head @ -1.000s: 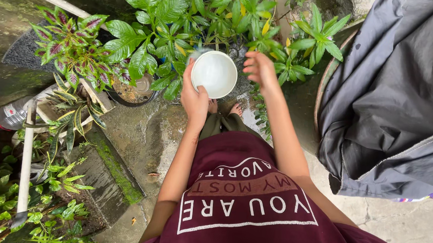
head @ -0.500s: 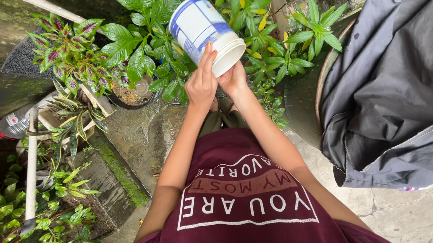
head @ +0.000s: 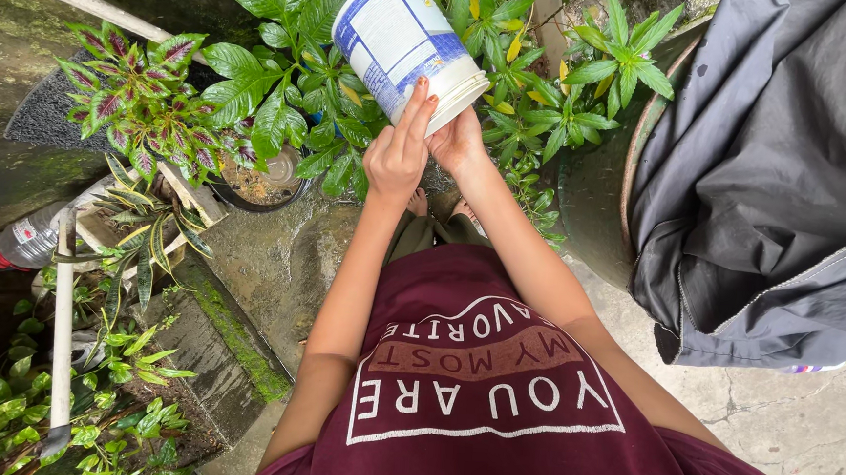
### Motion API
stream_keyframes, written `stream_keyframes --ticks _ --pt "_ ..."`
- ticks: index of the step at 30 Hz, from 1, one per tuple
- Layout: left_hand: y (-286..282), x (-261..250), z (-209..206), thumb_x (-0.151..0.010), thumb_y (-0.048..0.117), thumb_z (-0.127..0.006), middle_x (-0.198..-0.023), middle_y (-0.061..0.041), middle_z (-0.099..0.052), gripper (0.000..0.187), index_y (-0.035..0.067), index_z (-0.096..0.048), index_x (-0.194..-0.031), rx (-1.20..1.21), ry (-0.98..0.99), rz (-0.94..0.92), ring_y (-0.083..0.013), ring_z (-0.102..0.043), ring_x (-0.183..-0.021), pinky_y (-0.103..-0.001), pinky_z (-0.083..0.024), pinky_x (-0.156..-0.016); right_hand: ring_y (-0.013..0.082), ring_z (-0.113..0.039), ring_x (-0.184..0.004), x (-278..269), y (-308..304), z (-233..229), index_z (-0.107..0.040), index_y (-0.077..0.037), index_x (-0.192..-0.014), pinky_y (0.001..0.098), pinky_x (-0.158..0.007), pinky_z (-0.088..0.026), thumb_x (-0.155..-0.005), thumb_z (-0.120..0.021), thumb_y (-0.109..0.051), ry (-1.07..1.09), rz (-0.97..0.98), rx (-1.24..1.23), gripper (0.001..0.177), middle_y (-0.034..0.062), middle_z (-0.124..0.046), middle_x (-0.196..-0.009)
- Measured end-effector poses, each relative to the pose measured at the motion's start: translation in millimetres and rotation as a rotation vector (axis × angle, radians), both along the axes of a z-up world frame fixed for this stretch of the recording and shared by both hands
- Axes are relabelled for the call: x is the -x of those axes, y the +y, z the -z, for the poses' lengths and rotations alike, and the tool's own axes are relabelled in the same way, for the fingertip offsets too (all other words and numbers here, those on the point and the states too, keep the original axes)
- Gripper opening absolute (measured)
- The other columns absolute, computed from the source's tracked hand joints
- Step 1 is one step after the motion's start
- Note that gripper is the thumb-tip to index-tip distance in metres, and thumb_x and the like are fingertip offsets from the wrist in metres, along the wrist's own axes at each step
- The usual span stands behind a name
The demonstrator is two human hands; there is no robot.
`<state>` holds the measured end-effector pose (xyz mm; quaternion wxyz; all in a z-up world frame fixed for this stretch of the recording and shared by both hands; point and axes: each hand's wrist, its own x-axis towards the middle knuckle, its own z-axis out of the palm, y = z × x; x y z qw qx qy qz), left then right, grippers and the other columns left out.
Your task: The person waters plants by repeatedly filling a white bowl with water from a sink and pouring it onto the leaves and soil of various potted plants in a backyard area.
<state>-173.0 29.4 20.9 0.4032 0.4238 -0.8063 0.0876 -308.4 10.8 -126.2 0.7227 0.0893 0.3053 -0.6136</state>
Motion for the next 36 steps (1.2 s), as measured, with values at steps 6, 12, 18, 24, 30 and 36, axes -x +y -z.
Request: stream_keyframes --ticks 6,12,18,24,30,36 --pt "-3 -1 6 -0.087 -0.004 -0.07 -0.139 0.001 -0.066 0.047 0.012 -0.067 -0.131 0.003 0.03 -0.008 -0.0097 -0.055 -0.06 -0.022 -0.052 -0.057 0.0211 -0.07 -0.108 -6 -4 -16 -0.055 -0.005 -0.137 0.0354 -0.094 -0.059 -0.106 -0.038 -0.043 0.009 0.017 -0.079 0.051 0.0099 -0.07 -0.124" --pt "5 14 -10 -0.091 -0.009 -0.053 -0.15 0.002 -0.056 0.065 0.016 -0.049 -0.151 -0.357 0.394 -0.12 -0.0211 -0.075 -0.11 -0.024 -0.06 -0.073 0.0205 -0.072 -0.082 20 14 -110 -0.068 -0.008 -0.116 0.0351 -0.083 -0.055 -0.101 -0.046 -0.041 1.043 -0.842 0.133 0.043 0.0085 -0.072 -0.083" --pt "1 -1 -34 -0.082 -0.013 -0.041 -0.157 -0.015 -0.048 0.074 0.011 -0.041 -0.152 -1.059 1.014 -0.01 -0.0251 -0.076 -0.094 -0.027 -0.063 -0.051 0.0208 -0.067 -0.063 162 29 -184 -0.072 -0.004 -0.078 0.0352 -0.069 -0.052 -0.099 -0.059 -0.036 1.882 -0.614 0.022 0.04 0.0095 -0.068 -0.068" --pt "8 16 -14 -0.08 -0.014 -0.042 -0.156 -0.014 -0.045 0.074 0.01 -0.041 -0.15 -1.222 1.02 0.058 -0.0249 -0.075 -0.084 -0.026 -0.061 -0.047 0.0145 -0.056 -0.05 274 14 -145 -0.066 -0.01 -0.073 0.026 -0.049 -0.041 -0.108 -0.065 -0.038 1.777 -0.286 0.209 0.045 0.0029 -0.058 -0.059" --pt "10 26 -10 -0.083 -0.014 -0.043 -0.145 -0.018 -0.058 0.073 0.012 -0.044 -0.152 -1.293 0.948 0.085 -0.0275 -0.074 -0.076 -0.028 -0.062 -0.053 0.0256 -0.068 -0.069 270 20 -161 -0.079 -0.013 -0.083 0.0371 -0.063 -0.049 -0.109 -0.067 -0.046 2.156 -0.527 0.001 0.044 0.0103 -0.071 -0.072" --pt "10 28 -16 -0.082 -0.012 -0.044 -0.144 -0.017 -0.057 0.073 0.015 -0.043 -0.15 -1.325 0.862 0.016 -0.0307 -0.074 -0.077 -0.028 -0.062 -0.054 0.0176 -0.069 -0.066 218 57 -185 -0.082 -0.013 -0.087 0.0336 -0.063 -0.051 -0.102 -0.07 -0.042 2.237 -0.221 -0.222 0.035 0.0036 -0.075 -0.075"
